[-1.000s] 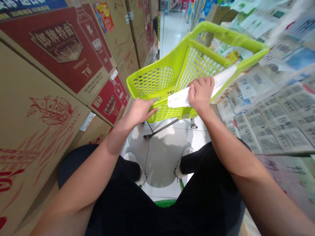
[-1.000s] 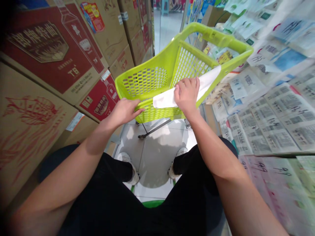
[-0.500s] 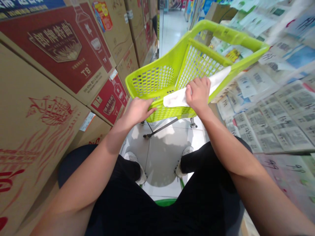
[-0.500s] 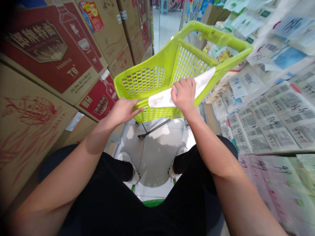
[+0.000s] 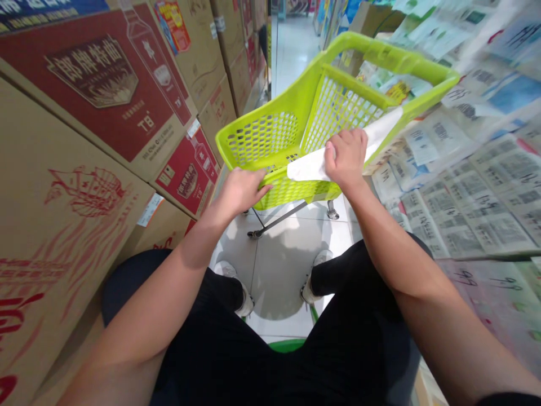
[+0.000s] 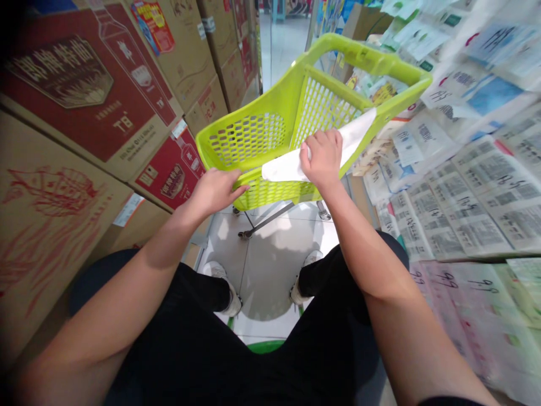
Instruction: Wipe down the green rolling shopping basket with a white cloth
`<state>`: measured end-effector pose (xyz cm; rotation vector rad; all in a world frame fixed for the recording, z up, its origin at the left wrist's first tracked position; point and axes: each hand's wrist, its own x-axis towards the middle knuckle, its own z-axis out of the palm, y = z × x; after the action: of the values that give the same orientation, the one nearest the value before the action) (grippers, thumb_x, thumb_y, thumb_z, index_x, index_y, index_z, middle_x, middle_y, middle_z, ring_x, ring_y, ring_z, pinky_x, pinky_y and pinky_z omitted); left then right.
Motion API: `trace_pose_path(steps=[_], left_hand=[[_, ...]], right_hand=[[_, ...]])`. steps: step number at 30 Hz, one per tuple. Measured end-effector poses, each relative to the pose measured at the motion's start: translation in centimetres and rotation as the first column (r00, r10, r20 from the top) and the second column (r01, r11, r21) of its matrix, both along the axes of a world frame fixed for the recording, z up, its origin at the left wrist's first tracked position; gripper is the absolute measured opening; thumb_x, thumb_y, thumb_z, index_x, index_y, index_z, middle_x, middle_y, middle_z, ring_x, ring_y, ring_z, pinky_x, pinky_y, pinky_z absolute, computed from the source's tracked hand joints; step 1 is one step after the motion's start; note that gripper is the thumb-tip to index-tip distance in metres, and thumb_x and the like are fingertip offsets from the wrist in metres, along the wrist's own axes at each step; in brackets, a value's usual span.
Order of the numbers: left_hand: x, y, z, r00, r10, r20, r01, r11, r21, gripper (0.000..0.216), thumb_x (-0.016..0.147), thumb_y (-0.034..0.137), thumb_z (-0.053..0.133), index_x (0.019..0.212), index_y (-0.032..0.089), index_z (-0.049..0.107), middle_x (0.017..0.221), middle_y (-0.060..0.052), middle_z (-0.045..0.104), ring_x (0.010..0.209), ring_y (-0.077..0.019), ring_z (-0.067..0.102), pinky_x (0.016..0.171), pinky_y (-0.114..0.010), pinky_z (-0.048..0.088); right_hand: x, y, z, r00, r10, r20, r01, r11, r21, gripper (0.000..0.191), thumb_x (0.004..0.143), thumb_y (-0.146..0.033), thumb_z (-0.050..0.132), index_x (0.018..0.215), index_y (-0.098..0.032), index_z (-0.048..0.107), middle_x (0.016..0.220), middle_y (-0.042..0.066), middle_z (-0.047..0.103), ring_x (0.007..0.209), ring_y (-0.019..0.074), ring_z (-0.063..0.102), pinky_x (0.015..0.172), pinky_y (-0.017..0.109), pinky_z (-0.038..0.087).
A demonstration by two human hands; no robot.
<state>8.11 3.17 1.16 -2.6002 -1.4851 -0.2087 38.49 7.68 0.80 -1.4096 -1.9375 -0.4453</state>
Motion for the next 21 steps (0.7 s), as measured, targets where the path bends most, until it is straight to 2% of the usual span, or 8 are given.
trace_pose_path(steps=[3, 6, 8, 14, 18, 21], left_hand=[[0.9, -0.5, 0.2, 1.0, -0.019, 0.023, 0.019, 1.0, 0.002, 0.037, 0.102, 0.045, 0.048, 0.115, 0.017, 0.068, 0.094, -0.013, 0.077, 0.09, -0.0312, 0.074, 0.083, -0.041, 0.05], [1.5, -1.1, 0.5, 0.998, -0.035, 0.048, 0.035, 0.999, -0.002, 0.035, 0.101, 0.04, 0.05, 0.12, 0.016, 0.067, 0.098, -0.014, 0.078, 0.093, -0.0318, 0.074, 0.084, -0.041, 0.05], [1.8, -1.8, 0.8, 0.998, -0.006, 0.065, 0.007, 1.0, -0.007, 0.035, 0.102, 0.039, 0.05, 0.12, 0.016, 0.067, 0.099, -0.015, 0.078, 0.093, -0.0322, 0.074, 0.085, -0.042, 0.051], [3.9, -3.7, 1.5, 0.988, 0.122, 0.094, -0.117, 0.992, -0.054, 0.032, 0.101, 0.035, 0.052, 0.12, 0.012, 0.066, 0.099, -0.019, 0.078, 0.095, -0.0356, 0.075, 0.088, -0.046, 0.051], [6.0, -5.1, 1.5, 0.988, 0.112, 0.103, -0.107, 0.993, -0.051, 0.032, 0.103, 0.033, 0.048, 0.119, 0.011, 0.065, 0.094, -0.019, 0.077, 0.089, -0.0346, 0.075, 0.083, -0.046, 0.051], [7.3, -6.4, 1.4, 0.992, 0.057, 0.11, -0.053, 0.998, -0.035, 0.041, 0.101, 0.037, 0.051, 0.127, 0.008, 0.062, 0.091, -0.019, 0.076, 0.088, -0.0332, 0.074, 0.082, -0.044, 0.052]], right_hand=[[-2.7, -1.6, -0.9, 0.998, 0.059, 0.033, -0.06, 0.998, 0.011, 0.057, 0.106, -0.059, 0.026, 0.111, -0.024, 0.07, 0.11, 0.014, 0.065, 0.117, 0.037, 0.053, 0.108, 0.067, 0.033], [-5.6, -3.3, -1.6, 0.965, 0.22, 0.145, -0.212, 0.975, -0.071, 0.058, 0.104, -0.066, 0.028, 0.115, -0.025, 0.068, 0.112, 0.013, 0.065, 0.114, 0.0353, 0.054, 0.106, 0.062, 0.037], [-6.1, -3.6, -1.6, 0.945, 0.274, 0.178, -0.253, 0.959, -0.13, 0.059, 0.104, -0.068, 0.028, 0.117, -0.025, 0.068, 0.113, 0.013, 0.065, 0.114, 0.0352, 0.054, 0.104, 0.06, 0.038], [-4.2, -2.4, -0.9, 0.974, 0.192, 0.12, -0.174, 0.973, -0.15, 0.06, 0.105, -0.064, 0.023, 0.118, -0.026, 0.067, 0.112, 0.013, 0.065, 0.119, 0.0373, 0.054, 0.106, 0.061, 0.035], [-3.1, -2.3, -0.7, 0.978, 0.167, 0.127, -0.15, 0.98, -0.133, 0.061, 0.106, -0.062, 0.021, 0.11, -0.025, 0.069, 0.106, 0.012, 0.065, 0.114, 0.0356, 0.056, 0.104, 0.06, 0.038], [-1.5, -1.8, -0.4, 0.974, 0.175, 0.144, -0.151, 0.975, -0.161, 0.063, 0.108, -0.058, 0.017, 0.099, -0.024, 0.069, 0.101, 0.012, 0.066, 0.109, 0.0333, 0.057, 0.103, 0.058, 0.04]])
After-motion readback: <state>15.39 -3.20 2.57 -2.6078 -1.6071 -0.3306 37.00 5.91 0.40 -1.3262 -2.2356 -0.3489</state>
